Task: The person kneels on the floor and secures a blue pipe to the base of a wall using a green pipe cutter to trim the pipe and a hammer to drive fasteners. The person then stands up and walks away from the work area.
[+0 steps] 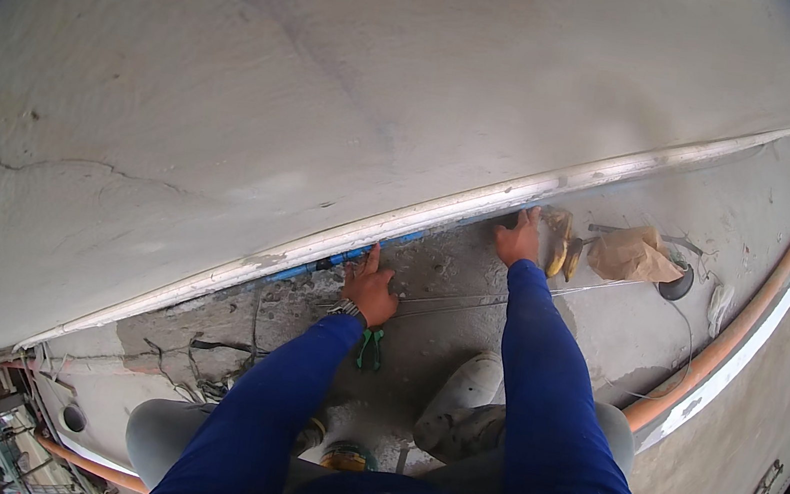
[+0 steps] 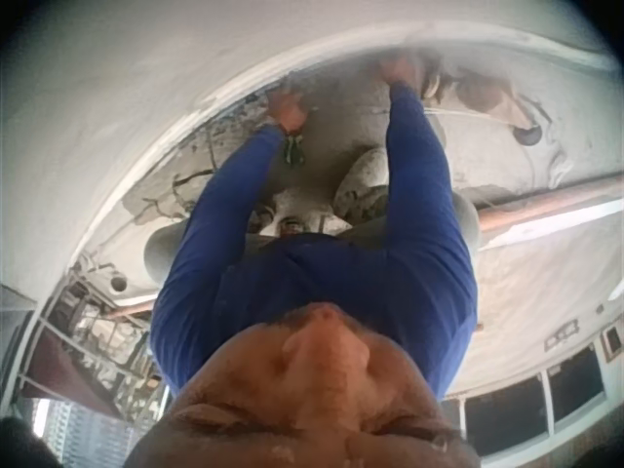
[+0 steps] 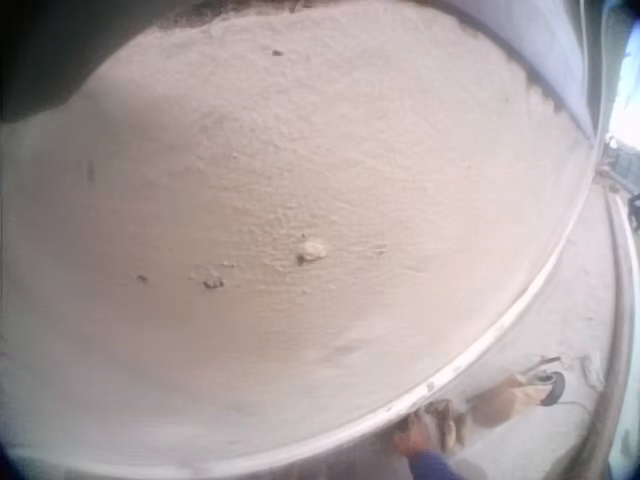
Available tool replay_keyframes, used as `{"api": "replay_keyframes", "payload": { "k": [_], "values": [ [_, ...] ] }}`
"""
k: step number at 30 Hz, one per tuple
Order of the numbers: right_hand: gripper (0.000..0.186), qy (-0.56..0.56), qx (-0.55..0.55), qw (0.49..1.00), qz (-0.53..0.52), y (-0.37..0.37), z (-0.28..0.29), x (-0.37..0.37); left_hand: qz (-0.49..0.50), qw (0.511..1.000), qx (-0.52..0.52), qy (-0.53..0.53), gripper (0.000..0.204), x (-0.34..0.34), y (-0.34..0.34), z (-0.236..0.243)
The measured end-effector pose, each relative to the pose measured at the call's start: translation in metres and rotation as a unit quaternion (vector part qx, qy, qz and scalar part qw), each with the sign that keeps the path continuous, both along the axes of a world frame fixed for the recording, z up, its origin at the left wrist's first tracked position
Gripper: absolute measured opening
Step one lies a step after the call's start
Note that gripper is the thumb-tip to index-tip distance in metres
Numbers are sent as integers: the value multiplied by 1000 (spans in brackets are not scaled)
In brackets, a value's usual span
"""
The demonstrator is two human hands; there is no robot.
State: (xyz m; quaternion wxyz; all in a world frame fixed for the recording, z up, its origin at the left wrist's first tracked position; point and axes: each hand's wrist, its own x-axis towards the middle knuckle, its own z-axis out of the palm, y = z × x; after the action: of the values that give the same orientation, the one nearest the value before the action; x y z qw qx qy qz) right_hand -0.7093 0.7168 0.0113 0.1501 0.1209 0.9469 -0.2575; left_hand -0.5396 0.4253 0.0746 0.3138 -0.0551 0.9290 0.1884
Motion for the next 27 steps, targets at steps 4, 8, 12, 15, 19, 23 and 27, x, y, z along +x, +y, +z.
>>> {"api": "replay_keyframes", "payload": {
  "k": [4, 8, 12, 15, 19, 23, 27],
  "values": [
    [93, 11, 20, 1000, -10, -17, 0, 1, 9, 999, 22, 24, 58, 4, -3, -5],
    [99, -4, 0, 1000, -5, -20, 6, 0, -4, 999, 19, 36, 57, 18, -6, -4],
    [103, -11, -3, 1000, -6, -20, 6, 2, 12, 999, 33, 24, 56, 34, -5, -2],
    [105, -7, 4, 1000, -16, -28, 8, 4, 2, 999, 42, 33, 54, 51, -6, -5],
    [106, 4, -23, 1000, -21, -29, 10, 11, 3, 998, 46, 35, 53, 69, -1, -2],
    [107, -2, 24, 1000, 10, -26, 14, 10, 10, 995, 77, 55, 52, 77, -2, -10],
    [106, -23, 26, 999, 27, -33, 28, 9, 14, 996, 47, 72, 54, 78, -10, -7]
  ]
}}
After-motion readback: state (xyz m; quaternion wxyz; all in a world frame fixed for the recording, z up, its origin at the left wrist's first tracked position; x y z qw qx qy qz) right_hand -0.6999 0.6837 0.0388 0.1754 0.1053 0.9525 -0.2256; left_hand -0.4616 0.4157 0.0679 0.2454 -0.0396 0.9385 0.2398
